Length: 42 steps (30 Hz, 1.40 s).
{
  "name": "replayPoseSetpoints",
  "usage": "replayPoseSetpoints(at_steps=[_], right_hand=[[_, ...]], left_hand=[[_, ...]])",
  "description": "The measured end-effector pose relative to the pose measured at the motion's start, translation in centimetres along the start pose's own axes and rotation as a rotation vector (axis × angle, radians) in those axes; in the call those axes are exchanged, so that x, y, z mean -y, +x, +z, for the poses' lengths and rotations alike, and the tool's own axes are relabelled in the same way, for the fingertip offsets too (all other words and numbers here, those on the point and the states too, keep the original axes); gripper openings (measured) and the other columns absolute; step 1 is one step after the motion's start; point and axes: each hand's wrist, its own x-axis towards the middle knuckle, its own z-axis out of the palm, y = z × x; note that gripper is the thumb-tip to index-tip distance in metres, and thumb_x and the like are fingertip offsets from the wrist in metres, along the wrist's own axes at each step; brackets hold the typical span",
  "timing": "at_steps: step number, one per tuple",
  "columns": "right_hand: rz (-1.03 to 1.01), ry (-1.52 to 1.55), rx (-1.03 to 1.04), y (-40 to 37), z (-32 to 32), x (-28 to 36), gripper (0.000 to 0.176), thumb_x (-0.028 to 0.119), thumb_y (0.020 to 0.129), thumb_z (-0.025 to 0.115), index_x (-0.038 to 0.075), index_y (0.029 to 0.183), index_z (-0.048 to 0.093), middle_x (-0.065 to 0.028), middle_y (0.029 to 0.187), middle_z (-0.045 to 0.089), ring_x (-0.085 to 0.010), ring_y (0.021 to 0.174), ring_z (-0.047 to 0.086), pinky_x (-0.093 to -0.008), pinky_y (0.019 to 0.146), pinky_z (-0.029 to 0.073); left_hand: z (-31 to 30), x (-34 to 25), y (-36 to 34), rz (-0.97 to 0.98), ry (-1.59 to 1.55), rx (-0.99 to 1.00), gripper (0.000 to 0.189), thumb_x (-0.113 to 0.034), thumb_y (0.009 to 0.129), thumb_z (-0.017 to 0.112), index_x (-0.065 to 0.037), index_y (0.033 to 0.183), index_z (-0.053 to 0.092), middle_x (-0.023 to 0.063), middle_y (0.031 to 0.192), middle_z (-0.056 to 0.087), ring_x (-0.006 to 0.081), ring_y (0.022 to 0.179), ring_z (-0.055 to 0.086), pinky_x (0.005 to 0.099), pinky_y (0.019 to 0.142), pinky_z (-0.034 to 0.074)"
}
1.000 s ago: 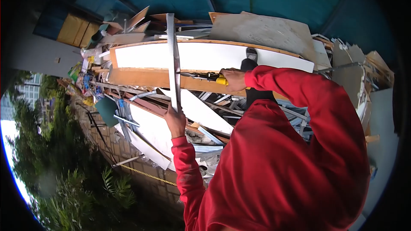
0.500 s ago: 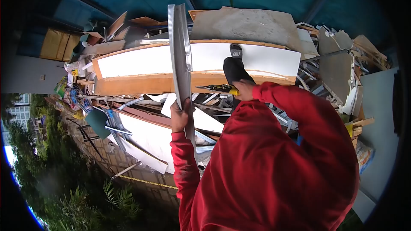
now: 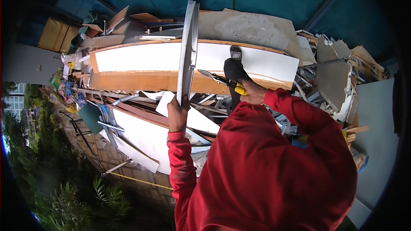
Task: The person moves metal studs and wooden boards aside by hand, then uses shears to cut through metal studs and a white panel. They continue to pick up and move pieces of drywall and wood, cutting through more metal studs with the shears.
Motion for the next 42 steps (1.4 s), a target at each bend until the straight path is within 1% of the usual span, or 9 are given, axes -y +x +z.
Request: replayPoseSetpoints(at_steps=[17,20,21,27,31,34,36,38,42], right_hand=[[0.007,-0.134,0.074,-0.1,-0.9,1.2,0.054,0.016,0.071,0.059,-0.005,0.118,0.045,-0.0227,0.103,0.056,-0.0355,0.099,0.055,-0.0399,0.087,0.044],[0.141,-0.18,0.163,-0.2,-2.5,3.7,0.052,0.017,0.072,0.06,-0.005,0.117,0.047,-0.0226,0.098,0.058,-0.0369,0.094,0.057,-0.0414,0.086,0.044],[0.12,-0.214,0.132,-0.2,-2.1,3.4,0.05,0.017,0.073,0.06,-0.005,0.116,0.047,-0.0225,0.098,0.059,-0.037,0.093,0.058,-0.0418,0.085,0.045],[0.067,-0.247,0.036,0.5,-0.2,0.8,0.044,0.018,0.073,0.064,-0.003,0.108,0.049,-0.0212,0.094,0.06,-0.036,0.09,0.058,-0.0421,0.08,0.045],[0.058,-0.097,0.116,-1.3,-0.6,0.1,0.047,0.02,0.072,0.064,-0.004,0.109,0.047,-0.0242,0.098,0.057,-0.0373,0.096,0.057,-0.0417,0.082,0.045],[0.092,-0.061,0.137,-2.7,-0.8,0.6,0.053,0.02,0.071,0.063,-0.005,0.113,0.044,-0.0257,0.104,0.055,-0.0383,0.102,0.055,-0.0401,0.087,0.044],[0.041,-0.08,0.096,-2.9,-0.8,0.8,0.055,0.02,0.071,0.064,-0.006,0.115,0.044,-0.0264,0.107,0.054,-0.0387,0.104,0.054,-0.0395,0.089,0.043],[0.01,-0.098,0.084,-2.6,-0.4,0.6,0.058,0.02,0.071,0.063,-0.006,0.119,0.042,-0.0269,0.111,0.053,-0.0394,0.107,0.052,-0.0395,0.091,0.042],[-0.009,-0.127,0.054,-1.9,-0.3,1.1,0.063,0.019,0.071,0.062,-0.007,0.124,0.04,-0.0273,0.115,0.052,-0.0401,0.11,0.051,-0.0395,0.095,0.041]], left_hand=[[0.1,1.4,-1.9,0.128,0.182,-0.046,0.016,-0.012,0.089,0.058,0.004,0.088,0.059,0.0115,0.054,0.056,0.0157,0.046,0.053,0.0313,0.046,0.042],[-0.7,1.0,-2.2,0.139,0.177,-0.005,0.016,-0.011,0.089,0.058,0.005,0.089,0.06,0.014,0.054,0.056,0.0203,0.045,0.056,0.0326,0.046,0.042],[-0.7,1.5,-2.0,0.156,0.212,-0.008,0.016,-0.01,0.088,0.059,0.005,0.09,0.06,0.0191,0.057,0.057,0.0293,0.047,0.059,0.036,0.047,0.043],[-0.8,1.5,-2.1,0.178,0.362,-0.022,0.022,-0.009,0.085,0.061,0.006,0.1,0.058,0.0256,0.064,0.059,0.0422,0.06,0.059,0.0446,0.053,0.045],[-0.5,1.1,-2.1,0.182,0.471,-0.136,0.026,-0.004,0.08,0.063,0.007,0.103,0.057,0.0259,0.067,0.06,0.0429,0.063,0.06,0.0452,0.054,0.046],[-1.0,2.5,-1.6,0.214,0.464,-0.174,0.023,-0.018,0.09,0.057,0.005,0.086,0.057,0.0153,0.057,0.06,0.0271,0.049,0.06,0.0379,0.048,0.045],[-0.8,2.2,-1.9,0.194,0.466,-0.145,0.019,-0.011,0.085,0.06,0.006,0.093,0.057,0.0205,0.061,0.06,0.0357,0.055,0.061,0.041,0.051,0.046],[-0.4,1.4,-2.3,0.156,0.487,-0.101,0.032,-0.001,0.076,0.063,0.007,0.107,0.057,0.0251,0.067,0.061,0.0414,0.064,0.061,0.0455,0.056,0.048],[0.3,1.3,-2.6,0.216,0.528,-0.126,0.039,0.004,0.069,0.06,0.005,0.108,0.056,0.025,0.068,0.061,0.0417,0.065,0.061,0.0464,0.058,0.05]])
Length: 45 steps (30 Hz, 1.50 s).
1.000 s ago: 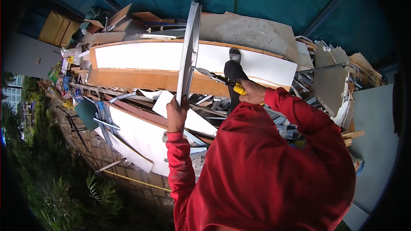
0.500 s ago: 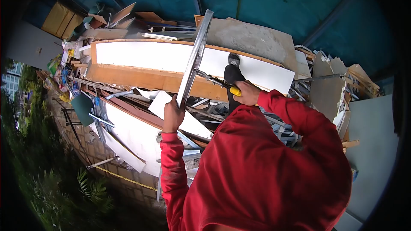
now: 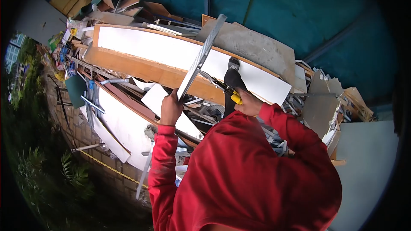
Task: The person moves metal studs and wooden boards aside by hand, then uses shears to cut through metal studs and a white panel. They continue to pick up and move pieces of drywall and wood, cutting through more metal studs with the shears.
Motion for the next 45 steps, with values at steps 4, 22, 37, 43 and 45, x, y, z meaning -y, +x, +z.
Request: replayPoseSetpoints(at_steps=[4,22,37,43,45], right_hand=[[0.095,-0.006,0.069,-0.2,-1.4,2.8,0.065,0.018,0.071,0.061,-0.007,0.127,0.038,-0.0274,0.116,0.052,-0.04,0.111,0.051,-0.0398,0.095,0.041],[0.024,-0.083,0.02,0.5,-0.8,2.7,0.047,0.018,0.076,0.063,-0.005,0.113,0.046,-0.0274,0.099,0.057,-0.0455,0.096,0.055,-0.0461,0.083,0.045],[0.008,-0.04,0.112,2.5,0.1,2.9,0.041,0.027,0.076,0.065,-0.004,0.1,0.054,-0.0255,0.093,0.061,-0.0419,0.093,0.058,-0.0447,0.083,0.044],[-0.032,-0.28,0.001,4.0,1.5,3.9,0.04,0.028,0.079,0.065,-0.005,0.098,0.053,-0.0211,0.088,0.06,-0.0399,0.088,0.057,-0.0442,0.083,0.044],[-0.064,-0.217,0.012,4.5,1.8,3.6,0.042,0.029,0.079,0.066,-0.004,0.1,0.053,-0.0196,0.091,0.06,-0.0378,0.089,0.057,-0.0427,0.085,0.044]], left_hand=[[0.1,0.0,-0.3,0.033,0.04,-0.003,0.044,0.005,0.068,0.059,0.003,0.111,0.056,0.0251,0.07,0.061,0.0417,0.066,0.061,0.0465,0.059,0.05],[-0.2,0.0,-0.5,0.03,0.11,0.027,0.043,0.002,0.068,0.057,0.001,0.111,0.056,0.0239,0.066,0.06,0.0403,0.064,0.061,0.0467,0.059,0.051],[-0.2,1.9,-2.2,-0.016,0.181,-0.003,0.042,0.003,0.071,0.054,-0.001,0.112,0.051,0.0235,0.064,0.059,0.0419,0.061,0.06,0.0489,0.057,0.049],[-1.4,2.7,-2.5,-0.046,0.192,-0.036,0.043,0.004,0.071,0.054,-0.002,0.113,0.05,0.0238,0.064,0.059,0.0423,0.062,0.06,0.0492,0.057,0.049],[-1.9,2.8,-2.4,-0.09,0.195,-0.013,0.043,0.004,0.07,0.054,-0.003,0.112,0.05,0.0241,0.065,0.059,0.0425,0.064,0.06,0.0493,0.059,0.049]])
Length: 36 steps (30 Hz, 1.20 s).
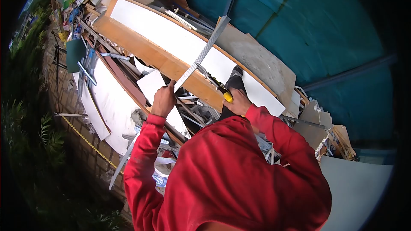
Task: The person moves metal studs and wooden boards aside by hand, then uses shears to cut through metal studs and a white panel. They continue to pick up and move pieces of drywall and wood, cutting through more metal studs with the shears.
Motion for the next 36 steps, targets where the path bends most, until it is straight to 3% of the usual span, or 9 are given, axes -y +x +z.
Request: replayPoseSetpoints(at_steps=[6,9,17,20,21,27,30,33,36], right_hand=[[0.036,0.665,0.306,-2.0,-0.4,-1.0,0.032,0.022,0.074,0.07,0.003,0.094,0.053,-0.0064,0.084,0.054,-0.0182,0.079,0.052,-0.0313,0.074,0.043],[0.036,0.6,0.078,-4.1,1.6,-2.5,0.031,0.02,0.074,0.069,0.004,0.094,0.052,-0.0052,0.084,0.054,-0.017,0.079,0.052,-0.0312,0.074,0.043],[0.239,1.273,-0.31,1.6,5.5,4.6,0.027,0.028,0.083,0.069,0.009,0.101,0.061,0.0017,0.089,0.06,-0.0063,0.077,0.055,-0.0233,0.065,0.044],[0.243,1.388,-0.291,5.5,7.9,6.0,0.032,0.031,0.079,0.072,0.01,0.101,0.064,0.0013,0.085,0.061,-0.0081,0.067,0.054,-0.024,0.054,0.042],[0.275,1.38,-0.252,5.6,7.0,6.9,0.041,0.032,0.076,0.076,0.005,0.102,0.06,-0.0029,0.09,0.061,-0.0141,0.082,0.057,-0.0295,0.073,0.045],[0.222,1.552,-0.277,5.9,6.3,7.6,0.032,0.022,0.075,0.072,0.003,0.099,0.06,-0.0039,0.085,0.062,-0.0158,0.079,0.06,-0.0291,0.07,0.046],[0.202,1.705,-0.308,5.9,6.2,8.0,0.029,0.016,0.076,0.069,0.002,0.099,0.06,-0.0044,0.086,0.061,-0.0165,0.078,0.061,-0.0296,0.07,0.048],[0.172,1.847,-0.373,7.2,6.6,6.2,0.028,0.012,0.078,0.065,0.0,0.102,0.056,-0.0077,0.089,0.062,-0.0204,0.08,0.063,-0.0321,0.074,0.052],[0.157,1.856,-0.311,8.5,7.5,3.2,0.041,0.018,0.081,0.061,-0.002,0.115,0.051,-0.0154,0.104,0.061,-0.0274,0.095,0.062,-0.04,0.087,0.05]], left_hand=[[0.3,0.7,-0.2,-0.002,-0.105,-0.009,0.043,0.005,0.066,0.055,-0.003,0.109,0.051,0.025,0.068,0.06,0.0435,0.068,0.06,0.0499,0.062,0.049],[-0.5,0.9,-0.1,-0.034,-0.107,-0.009,0.043,0.006,0.067,0.055,-0.003,0.109,0.051,0.0249,0.069,0.06,0.0437,0.07,0.06,0.05,0.063,0.049],[0.3,-1.6,0.3,0.009,-0.129,-0.047,0.037,0.006,0.072,0.052,0.005,0.109,0.046,0.0258,0.078,0.061,0.043,0.069,0.061,0.0494,0.061,0.05],[0.5,-4.5,0.0,0.064,-0.133,0.006,0.04,0.004,0.075,0.051,0.003,0.113,0.041,0.0259,0.081,0.059,0.0422,0.068,0.061,0.0476,0.057,0.051],[0.6,-5.4,-0.1,0.075,-0.126,0.033,0.042,0.003,0.075,0.052,0.003,0.114,0.038,0.0267,0.088,0.058,0.0427,0.072,0.062,0.0475,0.061,0.052],[-0.4,-5.8,-1.0,0.167,-0.009,0.036,0.057,-0.001,0.074,0.061,0.003,0.124,0.035,0.0272,0.101,0.051,0.0426,0.096,0.057,0.0462,0.08,0.048],[-5.7,-6.6,-2.5,0.112,-0.139,0.075,0.061,-0.004,0.073,0.067,0.002,0.126,0.039,0.0263,0.105,0.05,0.0399,0.1,0.054,0.0455,0.086,0.044],[-4.1,-3.2,-7.5,-0.062,-0.469,-0.491,0.036,-0.005,0.077,0.068,0.004,0.108,0.052,0.0182,0.102,0.054,0.0285,0.09,0.054,0.036,0.084,0.043],[-0.4,-2.9,-15.7,-0.358,-1.451,-0.218,0.023,-0.022,0.091,0.059,0.001,0.089,0.058,0.0063,0.083,0.06,0.0141,0.078,0.054,0.0287,0.076,0.042]])
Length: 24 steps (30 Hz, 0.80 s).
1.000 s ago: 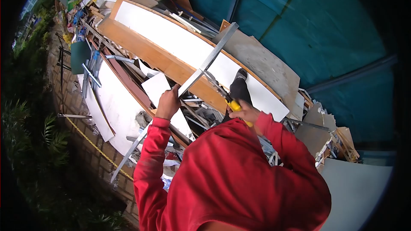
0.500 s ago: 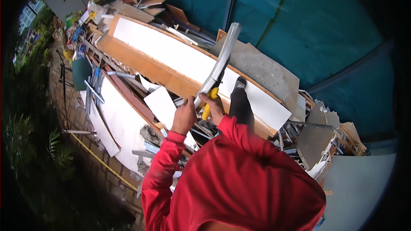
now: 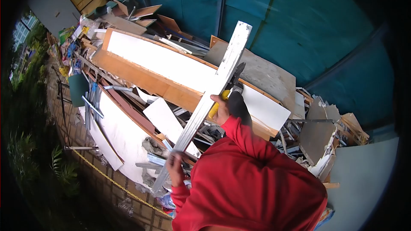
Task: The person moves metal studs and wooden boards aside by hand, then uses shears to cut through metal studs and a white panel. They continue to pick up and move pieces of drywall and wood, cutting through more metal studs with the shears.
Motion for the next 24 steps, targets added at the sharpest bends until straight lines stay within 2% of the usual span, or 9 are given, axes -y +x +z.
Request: replayPoseSetpoints(at_steps=[2,5,8,11,12,14,16,20,24], right_hand=[[0.003,-0.009,0.017,-0.4,0.9,0.8,0.039,0.017,0.082,0.06,-0.003,0.115,0.052,-0.017,0.106,0.062,-0.0282,0.095,0.062,-0.0401,0.088,0.05],[-0.122,-0.102,0.004,-0.2,1.4,-0.3,0.038,0.014,0.082,0.059,-0.004,0.115,0.052,-0.0181,0.107,0.062,-0.0285,0.096,0.063,-0.0391,0.088,0.05],[-0.176,-0.152,0.04,-2.0,4.3,0.2,0.039,0.013,0.081,0.057,-0.004,0.116,0.052,-0.0187,0.106,0.063,-0.0277,0.097,0.063,-0.0384,0.087,0.05],[-0.104,-0.142,0.11,-2.4,5.2,0.0,0.041,0.014,0.08,0.057,-0.003,0.117,0.051,-0.0185,0.107,0.062,-0.0279,0.096,0.062,-0.0387,0.087,0.051],[-0.078,-0.127,0.123,-2.9,5.7,0.2,0.041,0.015,0.081,0.057,-0.003,0.117,0.051,-0.0183,0.108,0.062,-0.0276,0.097,0.062,-0.0385,0.088,0.05],[-0.026,-0.168,0.105,-3.4,5.4,0.4,0.04,0.015,0.082,0.058,-0.002,0.117,0.051,-0.0173,0.11,0.061,-0.0266,0.099,0.061,-0.0378,0.09,0.05],[0.001,-0.241,0.052,-3.6,4.1,0.5,0.04,0.016,0.083,0.06,-0.001,0.118,0.051,-0.0146,0.109,0.061,-0.0243,0.099,0.061,-0.0359,0.09,0.049],[-0.081,-0.223,-0.025,-5.0,3.3,1.8,0.04,0.02,0.083,0.069,0.005,0.116,0.052,-0.0066,0.096,0.062,-0.0163,0.091,0.062,-0.0291,0.082,0.05],[-0.304,-0.111,0.091,-3.6,-1.5,5.0,0.037,0.012,0.085,0.061,0.006,0.12,0.048,-0.0102,0.111,0.056,-0.0254,0.107,0.054,-0.0464,0.096,0.043]], left_hand=[[-2.0,7.8,-3.9,-0.384,0.073,0.027,0.028,-0.029,0.093,0.058,-0.002,0.095,0.062,0.0086,0.085,0.062,0.0174,0.081,0.058,0.0254,0.072,0.042],[-6.2,12.9,-4.7,-0.548,-0.967,-0.549,0.058,-0.029,0.086,0.066,0.006,0.126,0.044,0.0195,0.122,0.051,0.0319,0.113,0.053,0.0398,0.099,0.043],[-7.1,13.3,-3.0,-0.665,-1.448,-0.817,0.083,-0.033,0.079,0.073,0.009,0.135,0.029,0.0222,0.137,0.038,0.0342,0.127,0.039,0.0471,0.107,0.036],[-9.1,17.3,-1.4,-0.542,-1.646,-0.632,0.095,-0.034,0.074,0.078,0.007,0.139,0.023,0.0221,0.14,0.034,0.0348,0.132,0.031,0.0499,0.107,0.034],[-8.7,18.1,-0.1,-0.293,-1.63,-0.611,0.082,-0.04,0.08,0.071,0.005,0.137,0.032,0.0188,0.134,0.043,0.0339,0.125,0.041,0.0502,0.105,0.036],[-10.7,21.2,1.7,0.049,-0.715,-0.754,0.069,-0.044,0.084,0.064,0.002,0.13,0.042,0.0161,0.125,0.051,0.032,0.118,0.048,0.0497,0.102,0.038],[-11.2,19.4,3.7,0.173,-1.018,-0.907,0.057,-0.039,0.082,0.066,-0.006,0.126,0.051,0.0158,0.114,0.06,0.028,0.098,0.06,0.0435,0.092,0.047],[-14.9,14.9,3.4,0.267,-0.964,-0.958,0.046,-0.042,0.088,0.058,-0.003,0.113,0.058,0.0128,0.109,0.062,0.0267,0.099,0.06,0.0442,0.088,0.05],[-17.7,9.3,2.0,0.371,-1.001,-1.138,0.048,-0.043,0.088,0.059,-0.001,0.113,0.057,0.014,0.108,0.062,0.0274,0.099,0.06,0.0464,0.088,0.05]])
